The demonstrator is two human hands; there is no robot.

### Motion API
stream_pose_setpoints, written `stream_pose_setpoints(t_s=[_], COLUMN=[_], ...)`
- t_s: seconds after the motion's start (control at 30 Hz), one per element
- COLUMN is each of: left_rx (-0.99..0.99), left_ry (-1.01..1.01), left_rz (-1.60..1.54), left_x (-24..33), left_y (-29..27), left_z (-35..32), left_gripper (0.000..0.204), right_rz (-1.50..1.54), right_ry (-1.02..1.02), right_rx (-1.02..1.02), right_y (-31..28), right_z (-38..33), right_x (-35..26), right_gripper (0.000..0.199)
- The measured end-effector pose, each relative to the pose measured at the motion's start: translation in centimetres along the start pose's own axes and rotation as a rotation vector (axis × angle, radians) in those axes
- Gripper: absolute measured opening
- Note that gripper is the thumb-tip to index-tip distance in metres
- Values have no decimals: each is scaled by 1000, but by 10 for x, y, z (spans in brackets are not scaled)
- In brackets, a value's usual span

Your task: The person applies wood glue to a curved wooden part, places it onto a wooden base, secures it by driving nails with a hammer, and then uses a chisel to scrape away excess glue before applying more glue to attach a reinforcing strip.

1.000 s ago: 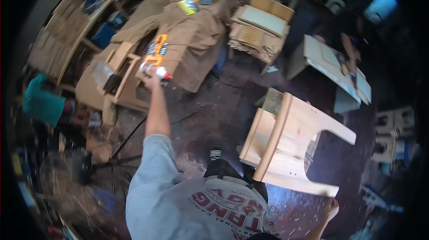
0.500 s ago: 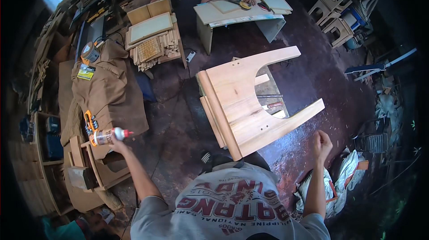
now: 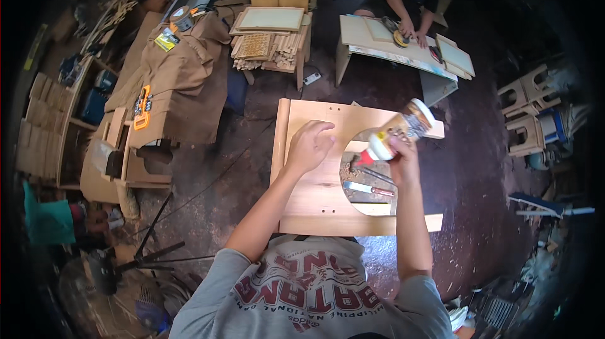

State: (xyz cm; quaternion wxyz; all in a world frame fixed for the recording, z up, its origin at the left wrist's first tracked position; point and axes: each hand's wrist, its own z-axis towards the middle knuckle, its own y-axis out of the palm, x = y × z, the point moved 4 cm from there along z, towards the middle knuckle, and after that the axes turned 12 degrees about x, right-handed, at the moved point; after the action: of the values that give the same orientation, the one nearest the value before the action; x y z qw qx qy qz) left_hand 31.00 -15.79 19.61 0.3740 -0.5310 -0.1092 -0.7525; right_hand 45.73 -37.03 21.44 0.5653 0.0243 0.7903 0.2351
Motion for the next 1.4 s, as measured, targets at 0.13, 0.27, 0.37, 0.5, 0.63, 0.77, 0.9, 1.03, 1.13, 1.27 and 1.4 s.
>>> stream_pose_setpoints(t_s=[0.13,0.27,0.37,0.5,0.63,0.77,0.9,1.03,1.13,1.27,1.4], left_rx=[257,300,125,-243,-475,-560,-308,300,537,569,533], left_ry=[-61,17,106,297,414,424,365,-88,-87,13,83], left_rz=[490,701,800,1008,1141,1249,1137,814,710,729,837], left_x=[-40,-54,-62,-42,-36,-37,-38,-27,-28,-22,-11], left_y=[34,53,41,50,61,68,60,30,18,26,18], left_z=[23,54,85,109,116,120,103,48,3,-24,-21], left_gripper=[14,4,7,12,16,16,15,17,17,17,18], right_rz=[141,186,131,69,50,21,124,496,373,-1,129], right_ry=[-17,-16,-63,-39,104,152,14,-714,-833,-341,-115], right_rx=[151,239,221,198,175,151,122,5,-14,-41,-83], right_y=[-78,-145,-163,-164,-153,-131,-73,-47,-13,28,39], right_z=[51,84,86,83,83,89,87,49,38,137,136], right_x=[-34,-56,-64,-55,-28,-18,-55,-167,-160,0,34], right_gripper=[41,44,45,46,46,45,43,46,56,45,40])
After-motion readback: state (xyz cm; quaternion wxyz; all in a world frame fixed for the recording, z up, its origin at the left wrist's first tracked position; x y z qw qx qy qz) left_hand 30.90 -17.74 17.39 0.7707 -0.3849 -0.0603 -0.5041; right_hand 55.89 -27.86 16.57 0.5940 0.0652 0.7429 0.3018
